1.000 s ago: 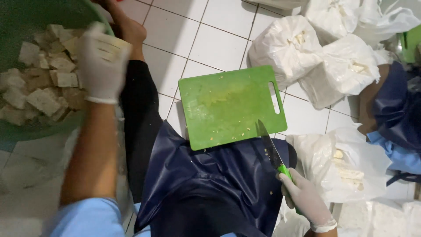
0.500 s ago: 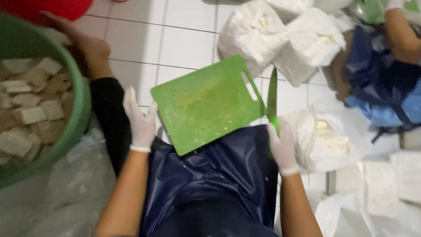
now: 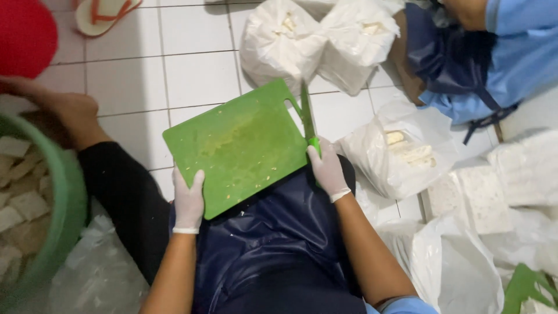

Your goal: Slicing blocks of tempeh into smaller pieces on a cutting board and placing them into a large bowl.

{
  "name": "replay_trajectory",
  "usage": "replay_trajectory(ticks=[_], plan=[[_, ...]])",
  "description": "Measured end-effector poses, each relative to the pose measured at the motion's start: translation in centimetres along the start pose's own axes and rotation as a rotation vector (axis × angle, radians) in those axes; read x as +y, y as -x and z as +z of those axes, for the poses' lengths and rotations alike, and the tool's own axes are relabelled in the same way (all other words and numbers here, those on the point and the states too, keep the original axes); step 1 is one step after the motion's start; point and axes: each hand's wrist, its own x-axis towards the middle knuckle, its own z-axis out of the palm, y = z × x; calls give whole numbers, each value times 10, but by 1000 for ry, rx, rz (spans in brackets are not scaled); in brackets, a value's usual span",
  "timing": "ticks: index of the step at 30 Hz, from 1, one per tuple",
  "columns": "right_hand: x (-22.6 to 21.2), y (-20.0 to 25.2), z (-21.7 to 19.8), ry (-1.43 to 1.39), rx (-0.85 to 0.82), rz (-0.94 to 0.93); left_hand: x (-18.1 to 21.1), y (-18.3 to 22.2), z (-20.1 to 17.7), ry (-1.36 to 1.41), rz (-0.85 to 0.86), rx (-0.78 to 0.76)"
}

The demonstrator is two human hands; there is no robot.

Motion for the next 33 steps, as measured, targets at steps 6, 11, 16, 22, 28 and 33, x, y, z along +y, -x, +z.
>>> replay_trajectory(ticks=[6,11,16,22,28,33], plan=[[5,13,-6,307,151,-230,-15,-5,-4,-84,60,-37],[-22,15,-4,532,223,-308,20,5,-3,-100,-38,-59],[-21,11,10,516,186,-277,11,5,-6,-131,17,-87],[-11,8,-46,155,274,-357,-1,-1,-9,-72,123,-98],[115,-8,-145,497,464,-108,-1,0,-11,-87,115,-107],[137,-1,-156,860,166,-69,11,4,-9,-93,37,-100]])
